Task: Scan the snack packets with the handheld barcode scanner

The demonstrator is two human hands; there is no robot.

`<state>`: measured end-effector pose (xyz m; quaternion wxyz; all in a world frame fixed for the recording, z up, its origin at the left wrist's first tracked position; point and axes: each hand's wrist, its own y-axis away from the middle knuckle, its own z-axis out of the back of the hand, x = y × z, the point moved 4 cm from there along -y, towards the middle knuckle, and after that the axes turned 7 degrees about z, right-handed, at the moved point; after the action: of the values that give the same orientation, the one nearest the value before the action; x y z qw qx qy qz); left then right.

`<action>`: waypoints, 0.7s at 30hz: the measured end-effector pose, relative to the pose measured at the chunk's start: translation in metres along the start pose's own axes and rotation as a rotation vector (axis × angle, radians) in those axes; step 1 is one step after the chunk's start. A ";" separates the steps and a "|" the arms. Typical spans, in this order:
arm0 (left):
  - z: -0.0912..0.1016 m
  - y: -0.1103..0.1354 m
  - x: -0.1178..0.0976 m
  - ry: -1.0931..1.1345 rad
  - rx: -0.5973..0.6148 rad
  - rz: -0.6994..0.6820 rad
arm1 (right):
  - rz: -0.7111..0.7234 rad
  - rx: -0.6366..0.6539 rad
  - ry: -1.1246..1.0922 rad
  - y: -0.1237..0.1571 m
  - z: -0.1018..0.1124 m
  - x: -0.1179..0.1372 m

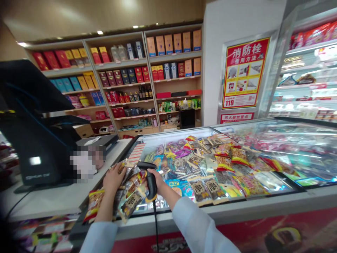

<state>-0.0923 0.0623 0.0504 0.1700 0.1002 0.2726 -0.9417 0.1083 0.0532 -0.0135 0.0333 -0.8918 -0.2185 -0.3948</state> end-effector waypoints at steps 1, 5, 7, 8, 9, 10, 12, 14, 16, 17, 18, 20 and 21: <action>0.002 0.000 0.000 0.016 -0.034 -0.012 | -0.008 -0.005 0.001 0.000 0.000 0.000; 0.012 0.003 -0.001 0.159 -0.257 -0.099 | -0.041 -0.019 -0.009 -0.001 0.002 -0.002; 0.012 0.004 0.000 0.238 -0.294 -0.128 | -0.038 -0.005 -0.013 -0.003 0.003 -0.003; 0.011 0.004 0.001 0.256 -0.281 -0.131 | -0.034 0.005 -0.016 -0.003 0.003 -0.003; 0.008 0.003 0.002 0.255 -0.256 -0.131 | -0.033 0.014 -0.021 -0.004 0.003 -0.004; 0.005 0.002 0.003 0.238 -0.226 -0.135 | -0.032 0.023 -0.028 -0.004 0.003 -0.003; -0.001 0.001 0.003 0.177 -0.175 -0.157 | -0.032 0.037 -0.044 -0.003 0.001 -0.002; -0.004 -0.001 0.002 0.121 -0.142 -0.172 | -0.027 0.034 -0.053 -0.001 -0.001 0.002; -0.003 -0.002 0.001 0.103 -0.121 -0.170 | -0.014 0.024 -0.050 0.001 -0.004 0.008; -0.001 -0.003 0.000 0.108 -0.114 -0.168 | -0.006 0.018 -0.049 0.002 -0.004 0.012; 0.001 -0.004 -0.002 0.117 -0.109 -0.169 | 0.007 0.017 -0.047 0.004 -0.005 0.017; 0.007 -0.005 -0.006 0.133 -0.102 -0.182 | 0.052 0.026 -0.040 0.008 -0.005 0.031; 0.010 -0.005 -0.009 0.134 -0.103 -0.194 | 0.081 0.035 -0.035 0.011 -0.004 0.040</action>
<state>-0.0866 0.0630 0.0637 0.0645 0.1274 0.3398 -0.9296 0.1338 0.0565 0.0192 0.0610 -0.9059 -0.1897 -0.3736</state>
